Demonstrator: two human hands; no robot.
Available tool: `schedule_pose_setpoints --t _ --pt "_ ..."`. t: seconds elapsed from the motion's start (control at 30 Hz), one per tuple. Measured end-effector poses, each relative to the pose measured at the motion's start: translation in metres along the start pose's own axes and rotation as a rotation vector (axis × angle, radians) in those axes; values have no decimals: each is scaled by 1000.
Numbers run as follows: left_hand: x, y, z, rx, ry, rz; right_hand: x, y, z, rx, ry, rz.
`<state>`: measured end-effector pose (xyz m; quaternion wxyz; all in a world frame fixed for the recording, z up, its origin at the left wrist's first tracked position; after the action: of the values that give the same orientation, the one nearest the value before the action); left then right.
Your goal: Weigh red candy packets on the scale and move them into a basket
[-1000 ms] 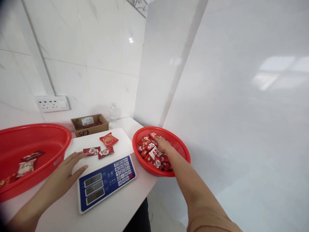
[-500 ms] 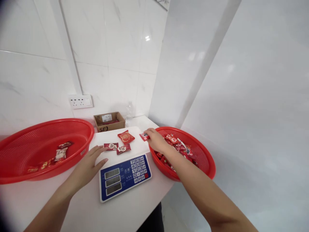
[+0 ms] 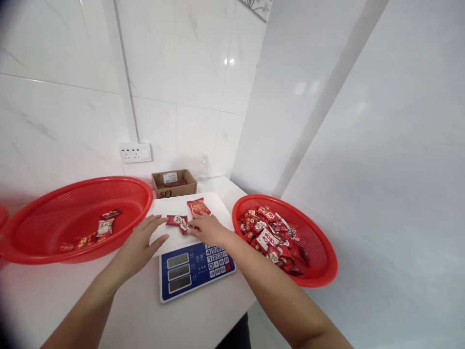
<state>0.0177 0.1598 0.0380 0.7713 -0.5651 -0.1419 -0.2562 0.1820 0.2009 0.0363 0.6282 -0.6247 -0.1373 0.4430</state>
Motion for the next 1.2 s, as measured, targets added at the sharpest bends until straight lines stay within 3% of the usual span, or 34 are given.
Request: schedule_pose_setpoints --t 0.07,0.17,0.3,0.43,0.53,0.7,0.8,0.9,1.03,1.2 --pt "-1 -1 0 -1 -2 -1 0 -4 4 65 -35 3" --pt "0 -2 0 -12 -5 -1 17 -14 10 189 74 -80" --pt "0 -2 0 -18 -9 4 40 -8 18 115 187 -87" --pt "-2 -1 0 -22 -24 6 34 -9 11 78 137 17" --pt "-5 -1 1 -36 -43 -1 27 -28 -19 174 183 -9" --pt "-5 2 -1 -71 -84 7 24 -53 -106 314 377 -124" --pt "-2 5 -1 -84 -77 33 29 -43 -154 216 504 -151" --pt "-7 2 3 -42 -87 100 32 -26 -182 118 578 -148" --pt "-36 -27 10 126 -191 335 34 -17 -194 55 713 -222" --pt "-99 -102 -7 290 -395 707 28 -19 -191 26 721 -345"
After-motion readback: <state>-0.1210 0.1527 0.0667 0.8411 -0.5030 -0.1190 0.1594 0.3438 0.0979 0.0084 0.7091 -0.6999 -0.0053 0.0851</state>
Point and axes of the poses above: each hand's wrist, its own z-axis towards the middle knuckle, its own y-axis out of the palm, x = y × z, the point moved 7 cm from there along z, towards the middle knuckle, and after that the axes turned 12 degrees about -y, right-handed, at the moved point
